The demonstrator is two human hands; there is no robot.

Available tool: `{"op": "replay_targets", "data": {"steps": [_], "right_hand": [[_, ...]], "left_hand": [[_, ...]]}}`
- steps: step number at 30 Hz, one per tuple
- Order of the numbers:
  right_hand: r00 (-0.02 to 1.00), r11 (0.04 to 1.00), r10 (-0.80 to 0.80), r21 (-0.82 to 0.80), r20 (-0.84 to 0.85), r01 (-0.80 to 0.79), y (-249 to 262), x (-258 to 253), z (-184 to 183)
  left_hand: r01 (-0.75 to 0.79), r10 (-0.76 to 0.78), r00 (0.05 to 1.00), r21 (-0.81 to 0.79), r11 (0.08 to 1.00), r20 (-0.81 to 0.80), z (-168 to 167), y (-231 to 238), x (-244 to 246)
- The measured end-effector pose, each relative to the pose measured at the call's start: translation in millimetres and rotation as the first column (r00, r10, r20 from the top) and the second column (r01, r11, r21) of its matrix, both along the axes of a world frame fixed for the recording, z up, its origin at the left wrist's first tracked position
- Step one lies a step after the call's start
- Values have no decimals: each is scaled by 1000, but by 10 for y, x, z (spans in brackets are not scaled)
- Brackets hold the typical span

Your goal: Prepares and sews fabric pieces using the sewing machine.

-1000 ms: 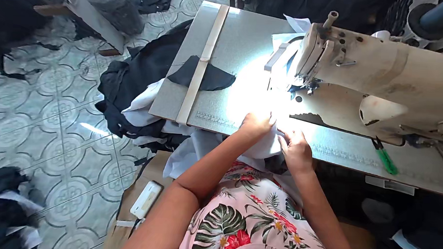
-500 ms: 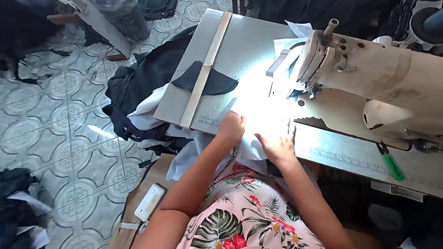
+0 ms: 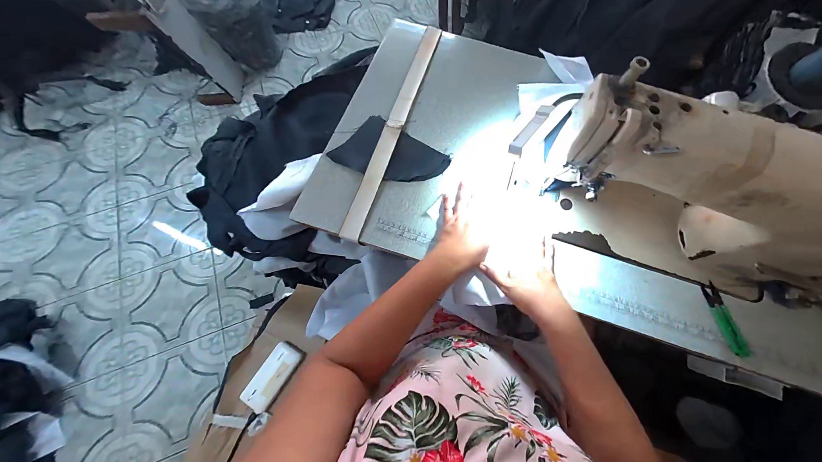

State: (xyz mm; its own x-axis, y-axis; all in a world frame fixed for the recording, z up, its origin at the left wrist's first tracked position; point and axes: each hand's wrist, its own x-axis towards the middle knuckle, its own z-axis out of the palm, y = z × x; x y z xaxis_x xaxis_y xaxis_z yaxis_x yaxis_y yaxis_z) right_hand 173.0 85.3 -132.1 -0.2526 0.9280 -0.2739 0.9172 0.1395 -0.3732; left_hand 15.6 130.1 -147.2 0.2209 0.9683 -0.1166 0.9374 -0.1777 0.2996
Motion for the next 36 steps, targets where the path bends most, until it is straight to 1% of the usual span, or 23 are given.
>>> {"op": "replay_targets", "data": {"steps": [1, 4, 6, 7, 8, 9, 10, 11, 13, 14, 17, 19, 21, 24, 27, 29, 32, 36], "right_hand": [[1000, 999, 15, -29, -15, -16, 49, 10, 123], [989, 979, 81, 198, -124, -56, 292, -158, 343], [964, 945, 175, 308, -200, -108, 518, -437, 428], [937, 929, 244, 336, -248, -153, 662, -594, 427], [904, 915, 304, 357, -300, -189, 820, -752, 370], [872, 901, 340, 387, -352, -195, 966, -911, 280], [845, 890, 360, 418, -395, -184, 1097, -1061, 168], [836, 875, 378, 448, -399, -182, 1211, -1184, 62], [864, 858, 398, 459, -309, -231, 1387, -1324, -77], [880, 859, 398, 443, -259, -258, 1440, -1359, -99], [902, 846, 404, 436, -151, -306, 1519, -1405, -60], [904, 829, 411, 458, -114, -320, 1532, -1420, -26], [908, 820, 408, 475, -93, -320, 1534, -1436, 34], [907, 800, 407, 521, -109, -296, 1531, -1486, 89], [896, 800, 425, 517, -129, -305, 1517, -1529, 182], [872, 768, 471, 547, -130, -333, 1537, -1534, 200], [847, 687, 521, 642, -106, -342, 1556, -1536, 190], [835, 557, 549, 757, -29, -340, 1428, -1441, 262]], "left_hand": [[-16, 16, 1000, -8, 1000, 19, -8, -7, -9], [-14, 16, 999, -38, 999, 42, 58, 9, -12], [-22, 22, 993, 1, 1000, 112, 52, 2, -11], [-16, 13, 989, 20, 1000, 146, 62, -9, -14], [-5, 9, 989, -25, 1000, 146, 110, -18, -13], [7, 4, 990, -73, 997, 144, 142, -27, -13], [12, 3, 986, -87, 996, 168, 125, -41, -31], [20, 0, 983, -110, 994, 181, 105, -42, -50], [56, -26, 986, -173, 983, 168, 107, -21, -66], [61, -33, 987, -176, 983, 160, 109, -13, -67], [57, -33, 985, -137, 989, 169, 88, 8, -58], [43, -18, 982, -130, 991, 189, 95, 11, -57], [36, -10, 977, -118, 992, 211, 105, 12, -63], [3, 23, 961, -96, 995, 274, 108, -5, -68], [-12, 68, 953, -186, 982, 295, 175, 11, -69], [-4, 62, 958, -203, 979, 280, 196, 17, -68], [-1, 54, 963, -195, 981, 263, 211, 13, -71], [-1, 25, 971, -99, 995, 238, 147, -27, -62]]}}
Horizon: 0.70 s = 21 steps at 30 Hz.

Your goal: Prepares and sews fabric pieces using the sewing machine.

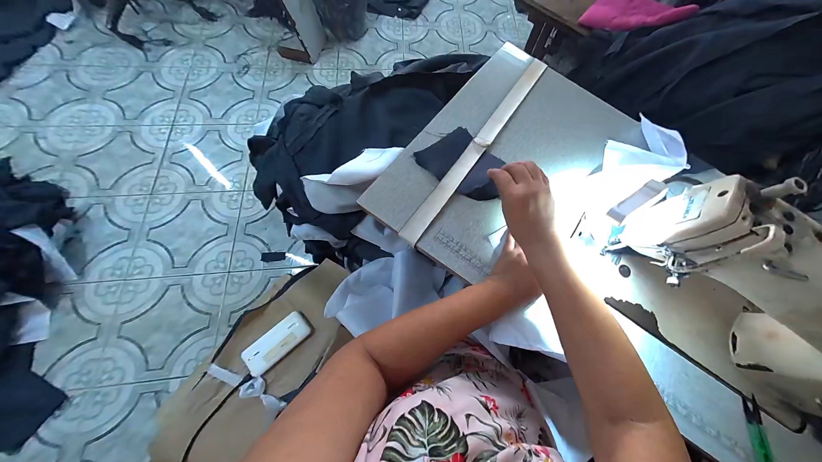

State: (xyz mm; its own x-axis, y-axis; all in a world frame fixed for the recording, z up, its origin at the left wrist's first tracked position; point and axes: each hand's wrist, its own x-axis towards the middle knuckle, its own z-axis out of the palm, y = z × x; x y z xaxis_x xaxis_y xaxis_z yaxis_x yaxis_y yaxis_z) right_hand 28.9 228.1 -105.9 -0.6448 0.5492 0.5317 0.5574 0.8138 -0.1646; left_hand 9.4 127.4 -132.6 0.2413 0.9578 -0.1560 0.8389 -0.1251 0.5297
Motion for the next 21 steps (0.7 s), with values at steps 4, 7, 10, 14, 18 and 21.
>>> {"op": "replay_targets", "data": {"steps": [4, 7, 10, 14, 18, 21], "right_hand": [[991, 996, -79, -29, 104, 82, -526, 505, 125], [950, 951, -266, -115, 165, 286, -1084, 1060, 48], [915, 863, -349, -310, 203, 398, -1510, 1524, -6], [903, 813, -420, -404, 93, 420, -1483, 1713, -105], [905, 871, -415, -246, 90, 424, -1201, 1612, -490], [887, 868, -429, -194, 171, 457, -1220, 1594, -628]], "left_hand": [[-31, 31, 1000, -127, 991, -5, 32, 16, 26], [-15, -3, 995, -184, 983, -97, 81, -23, 40], [35, -53, 984, -108, 994, -168, -95, 28, 59], [65, -68, 963, -20, 998, -260, -85, 36, 60], [70, -68, 947, -3, 998, -314, -58, 8, 98], [48, -55, 935, -29, 998, -351, -15, 10, 115]]}}
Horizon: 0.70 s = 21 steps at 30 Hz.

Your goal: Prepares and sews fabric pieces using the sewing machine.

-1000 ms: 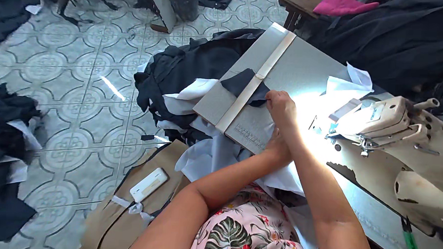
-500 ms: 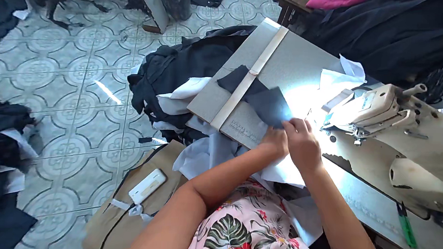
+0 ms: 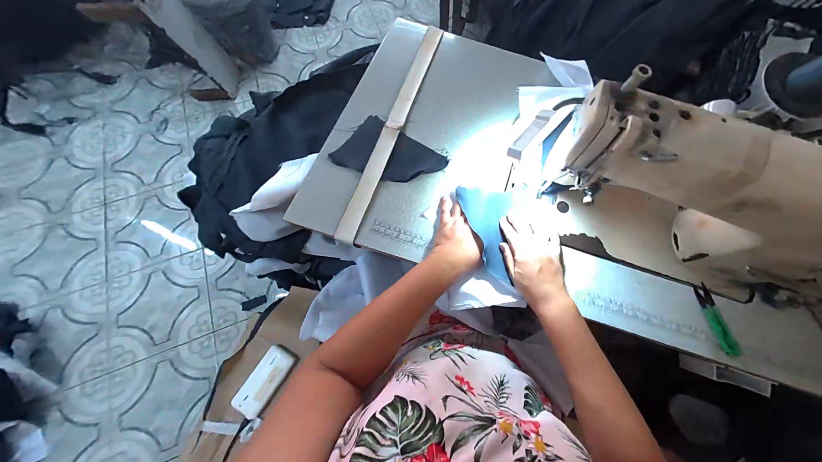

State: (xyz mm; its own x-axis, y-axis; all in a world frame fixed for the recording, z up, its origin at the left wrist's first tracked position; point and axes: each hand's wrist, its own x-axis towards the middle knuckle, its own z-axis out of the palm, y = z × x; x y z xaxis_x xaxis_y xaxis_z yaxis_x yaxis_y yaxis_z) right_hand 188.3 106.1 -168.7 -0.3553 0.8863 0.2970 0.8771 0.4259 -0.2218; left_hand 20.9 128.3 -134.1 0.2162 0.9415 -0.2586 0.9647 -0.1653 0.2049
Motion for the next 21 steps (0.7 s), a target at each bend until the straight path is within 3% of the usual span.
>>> {"op": "replay_targets", "data": {"steps": [5, 7, 10, 15, 21], "right_hand": [[991, 984, -132, -121, -10, 130, -267, 177, 81], [988, 981, -155, -122, -25, 151, -310, 237, 59], [986, 982, -163, -98, -38, 159, -314, 270, 31], [988, 984, -152, -103, -38, 148, -277, 295, 44], [988, 983, -150, -112, -38, 145, -247, 317, 44]], "left_hand": [[-47, 31, 994, 159, 986, 105, -66, 8, -5], [-80, 25, 974, 235, 969, 227, -111, -2, -43], [-133, 57, 933, 194, 972, 355, -109, 24, -99], [-117, -36, 922, 368, 922, 385, -258, 55, -102], [-97, -44, 933, 369, 924, 358, -261, 57, -88]]}}
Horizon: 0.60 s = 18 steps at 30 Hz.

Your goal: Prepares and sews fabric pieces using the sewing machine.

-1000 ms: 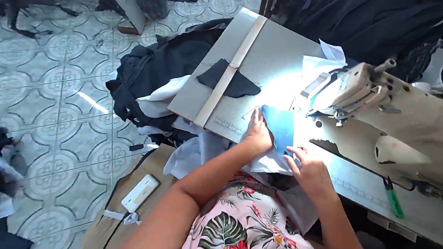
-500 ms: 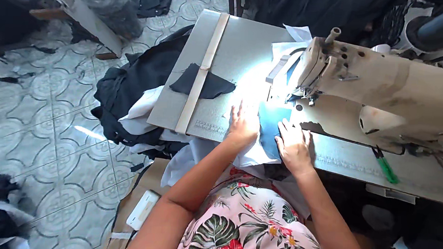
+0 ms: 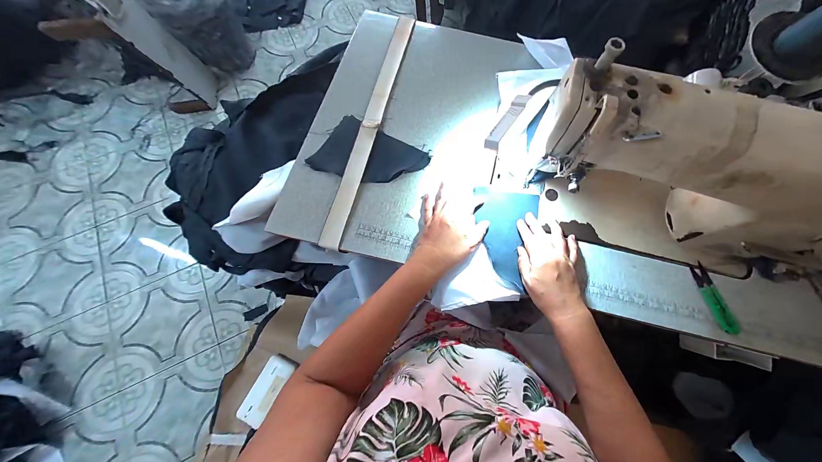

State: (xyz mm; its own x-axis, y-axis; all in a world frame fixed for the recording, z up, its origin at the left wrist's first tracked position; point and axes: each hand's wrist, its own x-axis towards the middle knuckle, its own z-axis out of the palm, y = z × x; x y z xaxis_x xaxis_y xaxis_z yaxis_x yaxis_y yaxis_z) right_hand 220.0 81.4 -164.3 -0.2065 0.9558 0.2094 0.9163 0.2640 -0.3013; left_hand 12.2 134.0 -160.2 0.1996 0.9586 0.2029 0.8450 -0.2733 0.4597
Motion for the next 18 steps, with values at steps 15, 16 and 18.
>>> {"op": "replay_targets", "data": {"steps": [15, 16, 18], "right_hand": [[999, 997, -47, 55, 14, 47, -29, -49, -52], [998, 997, -55, 63, 23, 53, -30, -58, -54], [997, 995, -69, 72, 46, 65, -39, -67, -63]], "left_hand": [[-21, -8, 989, -193, 981, -148, 59, 41, 37], [-21, -9, 989, -204, 979, -146, 71, 46, 39], [-26, -6, 988, -205, 978, -155, 69, 46, 49]]}}
